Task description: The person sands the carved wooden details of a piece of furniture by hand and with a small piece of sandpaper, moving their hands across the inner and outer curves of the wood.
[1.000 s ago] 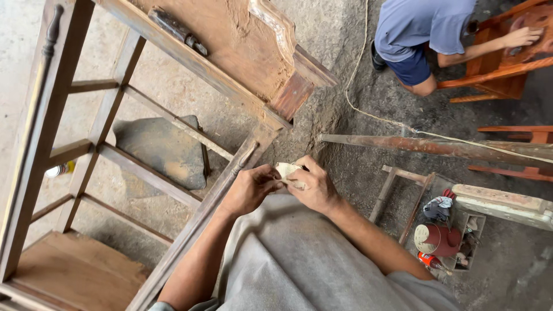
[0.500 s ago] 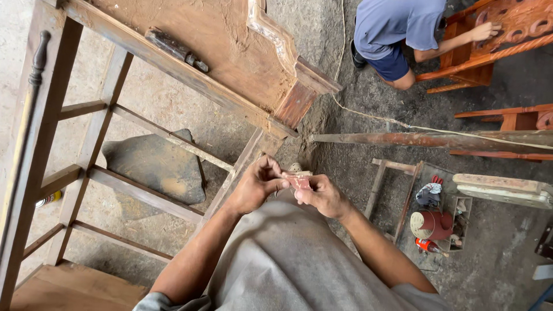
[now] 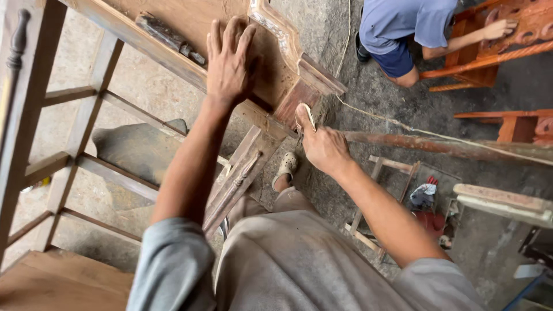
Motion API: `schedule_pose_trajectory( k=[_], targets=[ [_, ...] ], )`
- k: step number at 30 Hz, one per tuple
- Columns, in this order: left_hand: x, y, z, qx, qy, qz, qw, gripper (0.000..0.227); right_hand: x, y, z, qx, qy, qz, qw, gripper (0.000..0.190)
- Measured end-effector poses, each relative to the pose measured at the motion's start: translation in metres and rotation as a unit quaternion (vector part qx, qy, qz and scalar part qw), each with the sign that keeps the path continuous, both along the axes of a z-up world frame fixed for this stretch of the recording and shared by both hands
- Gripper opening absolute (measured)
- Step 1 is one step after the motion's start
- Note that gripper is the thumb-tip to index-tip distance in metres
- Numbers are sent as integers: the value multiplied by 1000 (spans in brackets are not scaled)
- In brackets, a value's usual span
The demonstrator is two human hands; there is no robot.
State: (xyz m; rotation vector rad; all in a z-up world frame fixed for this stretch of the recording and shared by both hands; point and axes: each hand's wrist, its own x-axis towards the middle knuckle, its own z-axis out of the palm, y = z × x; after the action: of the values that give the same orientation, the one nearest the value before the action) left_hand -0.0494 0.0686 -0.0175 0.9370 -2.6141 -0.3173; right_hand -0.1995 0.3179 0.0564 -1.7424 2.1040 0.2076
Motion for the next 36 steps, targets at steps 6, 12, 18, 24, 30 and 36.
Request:
schedule_pose_trajectory(
  k=[6,12,18,24,30,36],
  targets=[
    [-2,11,5,63,35,71,995,62,-15,-43,-4,-172,33,52,983,73],
    [-1,10,7,73,17,87,993,78,-9,-30,-4,-28,-28,8,999,62],
    [-4,14,1,63,34,90,993,78,6,-9,-1,-101,-10,30,994,75],
    [-3,17,-8,62,37,62,996,78,-3,-56,-13,-56,10,12,998,72],
    [6,13,-6,18,34,76,996,81,7,-20,6,-10,58,40,997,80],
    [34,41,7,72,73,44,994,87,16,-17,16,-91,63,46,993,73]
  ],
)
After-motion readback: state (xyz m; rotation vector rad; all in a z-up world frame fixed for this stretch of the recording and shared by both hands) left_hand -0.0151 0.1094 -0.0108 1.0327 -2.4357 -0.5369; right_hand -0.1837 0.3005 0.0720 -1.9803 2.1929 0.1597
